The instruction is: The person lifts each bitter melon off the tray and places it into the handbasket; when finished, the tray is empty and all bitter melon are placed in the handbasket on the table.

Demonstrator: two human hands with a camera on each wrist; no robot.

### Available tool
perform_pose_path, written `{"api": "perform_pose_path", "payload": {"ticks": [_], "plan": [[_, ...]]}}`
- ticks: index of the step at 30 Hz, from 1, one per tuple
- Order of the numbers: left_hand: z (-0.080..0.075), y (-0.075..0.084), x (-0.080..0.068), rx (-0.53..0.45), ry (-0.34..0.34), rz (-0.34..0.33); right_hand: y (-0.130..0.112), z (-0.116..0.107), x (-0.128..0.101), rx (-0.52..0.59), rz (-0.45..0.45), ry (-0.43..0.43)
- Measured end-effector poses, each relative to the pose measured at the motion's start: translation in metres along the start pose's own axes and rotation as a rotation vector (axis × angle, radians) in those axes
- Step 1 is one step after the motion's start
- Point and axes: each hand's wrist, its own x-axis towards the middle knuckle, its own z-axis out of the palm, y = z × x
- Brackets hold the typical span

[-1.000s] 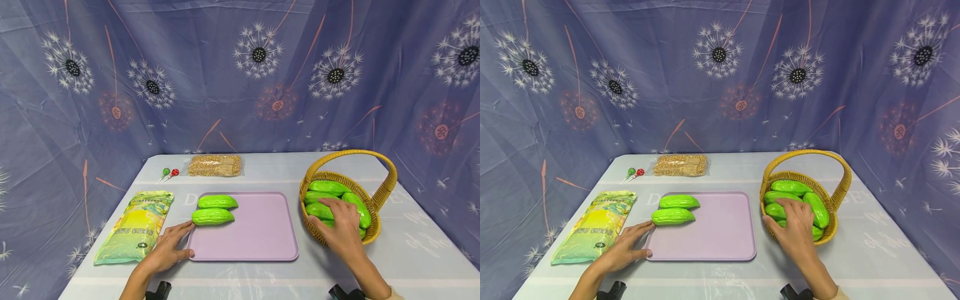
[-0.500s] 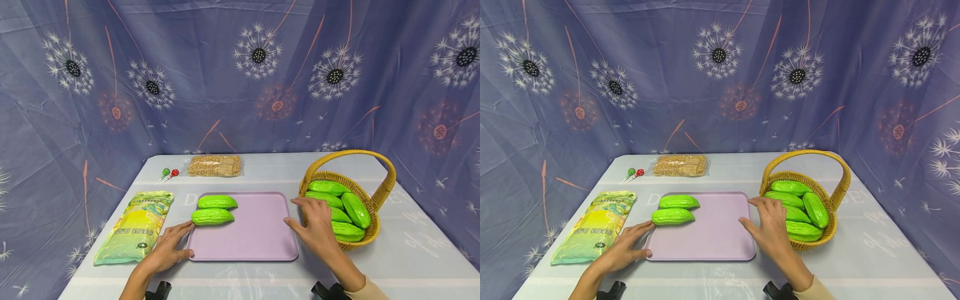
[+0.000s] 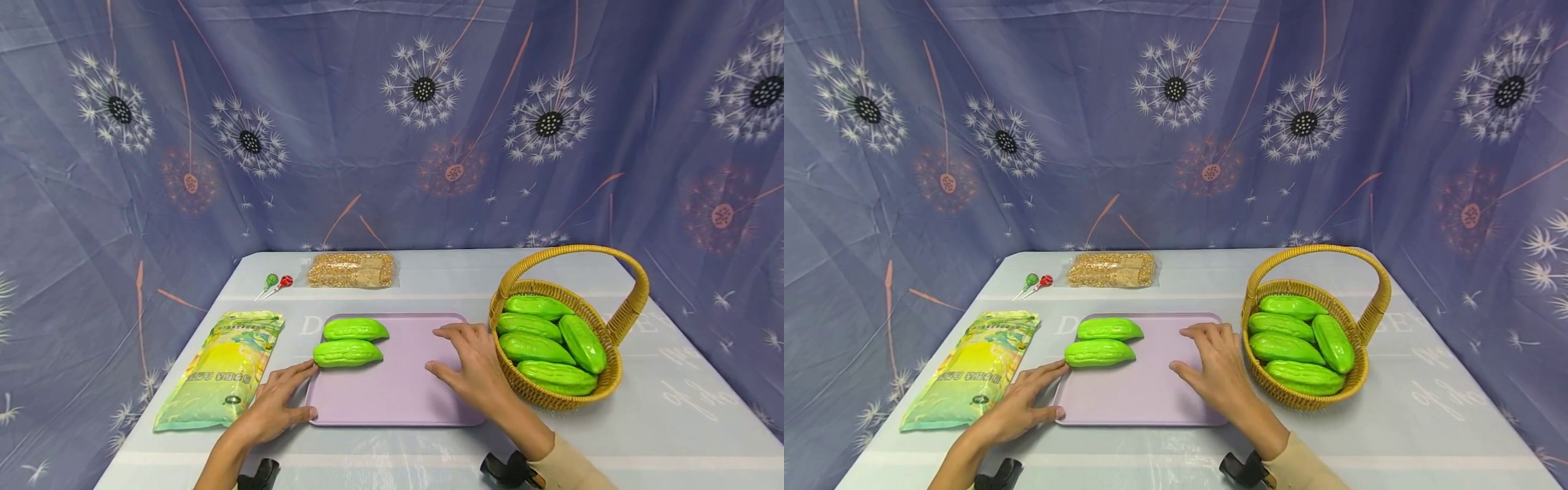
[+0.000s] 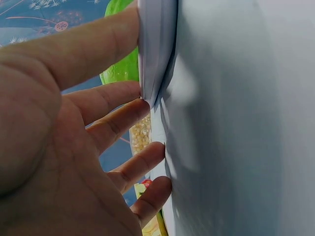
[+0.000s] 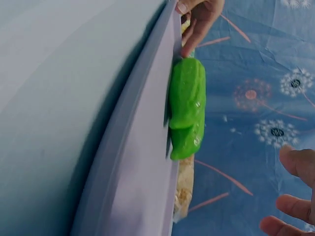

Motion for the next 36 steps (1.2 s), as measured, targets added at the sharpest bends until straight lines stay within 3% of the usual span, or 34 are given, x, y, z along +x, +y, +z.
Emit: {"api": "perform_pose_path", "payload": {"ticks": [6,22,36], "plan": [[0.001,-0.001,0.0,0.001,0.003,0.007,-0.008,0.016,0.005,0.033,-0.031,-0.057],[0.0,0.0,0.0,-0.019,-0.01,-0.002,-0.024,0.052,0.017,0.105,-0.011,-0.251],[0.0,0.001,0.001,-0.03,-0.019,-0.031,-0.04,0.077,0.03,0.094,-0.012,-0.335]]}}
